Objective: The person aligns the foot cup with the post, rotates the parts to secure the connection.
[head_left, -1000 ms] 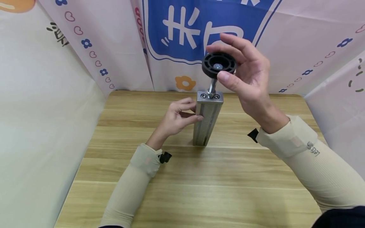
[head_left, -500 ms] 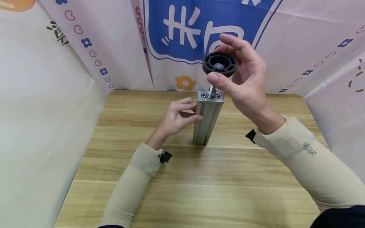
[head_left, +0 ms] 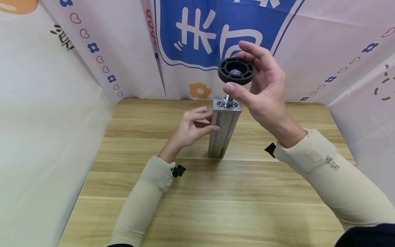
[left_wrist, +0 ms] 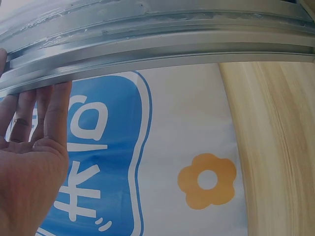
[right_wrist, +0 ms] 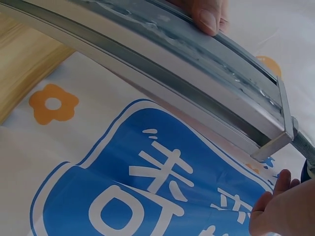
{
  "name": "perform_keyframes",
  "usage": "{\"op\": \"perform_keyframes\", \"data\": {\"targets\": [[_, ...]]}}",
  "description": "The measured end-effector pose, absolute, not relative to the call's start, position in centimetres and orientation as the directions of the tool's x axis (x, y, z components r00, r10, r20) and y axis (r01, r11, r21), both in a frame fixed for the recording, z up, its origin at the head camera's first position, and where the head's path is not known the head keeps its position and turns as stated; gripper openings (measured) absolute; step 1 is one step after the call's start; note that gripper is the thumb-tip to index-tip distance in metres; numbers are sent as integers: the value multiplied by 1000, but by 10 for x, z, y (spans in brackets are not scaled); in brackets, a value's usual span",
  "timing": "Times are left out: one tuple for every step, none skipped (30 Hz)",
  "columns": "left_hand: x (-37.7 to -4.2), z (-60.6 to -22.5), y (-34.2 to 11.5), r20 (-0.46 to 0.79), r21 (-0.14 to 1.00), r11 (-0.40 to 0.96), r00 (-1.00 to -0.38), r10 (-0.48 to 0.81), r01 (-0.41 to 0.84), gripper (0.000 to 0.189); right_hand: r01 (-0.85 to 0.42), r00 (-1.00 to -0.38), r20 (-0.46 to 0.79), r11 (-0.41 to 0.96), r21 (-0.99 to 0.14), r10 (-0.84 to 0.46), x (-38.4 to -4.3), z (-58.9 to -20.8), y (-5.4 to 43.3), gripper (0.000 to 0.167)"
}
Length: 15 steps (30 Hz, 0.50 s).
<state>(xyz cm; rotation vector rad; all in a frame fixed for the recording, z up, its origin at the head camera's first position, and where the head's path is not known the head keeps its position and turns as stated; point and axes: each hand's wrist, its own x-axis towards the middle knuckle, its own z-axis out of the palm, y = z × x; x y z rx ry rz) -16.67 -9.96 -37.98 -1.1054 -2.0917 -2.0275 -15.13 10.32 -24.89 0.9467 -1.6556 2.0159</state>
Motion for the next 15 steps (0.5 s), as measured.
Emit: {"op": "perform_keyframes", "data": {"targets": [[-166, -380, -100, 473, 868, -95, -752, 459, 488, 39, -652, -711, 691, -246, -717, -130, -151, -250, 104, 100], [-166, -380, -99, 467, 871, -93, -756, 459, 482, 40, -650, -713, 689, -248, -719, -128, -151, -252, 104, 101], [-166, -380, -99, 459, 876, -89, -762, 457, 474, 41, -648, -715, 688, -251, -719, -125, -150, -253, 105, 102], [-165, -380, -99, 451, 880, -86, -768, 455, 467, 42, -645, -718, 685, -255, -721, -122, -150, -255, 105, 102], [-165, -379, -99, 444, 884, -83, -773, 453, 459, 42, -639, -722, 682, -263, -723, -120, -149, -256, 106, 101], [-165, -380, -98, 440, 887, -84, -777, 450, 454, 43, -635, -725, 679, -269, -725, -118, -149, -258, 107, 100], [-164, -380, -98, 436, 890, -83, -782, 446, 449, 43, -630, -727, 676, -275, -726, -118, -148, -260, 107, 98], [-163, -380, -98, 432, 892, -82, -786, 442, 444, 44, -627, -729, 675, -280, -727, -118, -148, -262, 108, 96], [-163, -380, -98, 428, 895, -80, -791, 437, 439, 44, -625, -730, 673, -283, -728, -118, -147, -264, 109, 94], [-163, -380, -98, 423, 897, -79, -796, 433, 434, 44, -622, -731, 672, -287, -728, -118, -147, -266, 109, 92], [-162, -380, -97, 421, 899, -77, -800, 428, 432, 45, -619, -733, 670, -291, -729, -119, -147, -268, 110, 91], [-161, -380, -97, 418, 900, -75, -803, 424, 429, 45, -619, -733, 669, -291, -730, -119, -147, -270, 110, 89], [-161, -380, -97, 413, 902, -71, -807, 422, 425, 45, -618, -734, 668, -290, -731, -120, -146, -272, 111, 88], [-160, -381, -97, 410, 904, -70, -810, 420, 421, 45, -617, -736, 666, -287, -733, -120, -146, -274, 112, 87], [-160, -381, -97, 405, 907, -69, -813, 417, 417, 45, -617, -738, 664, -282, -735, -119, -145, -275, 113, 86]]}}
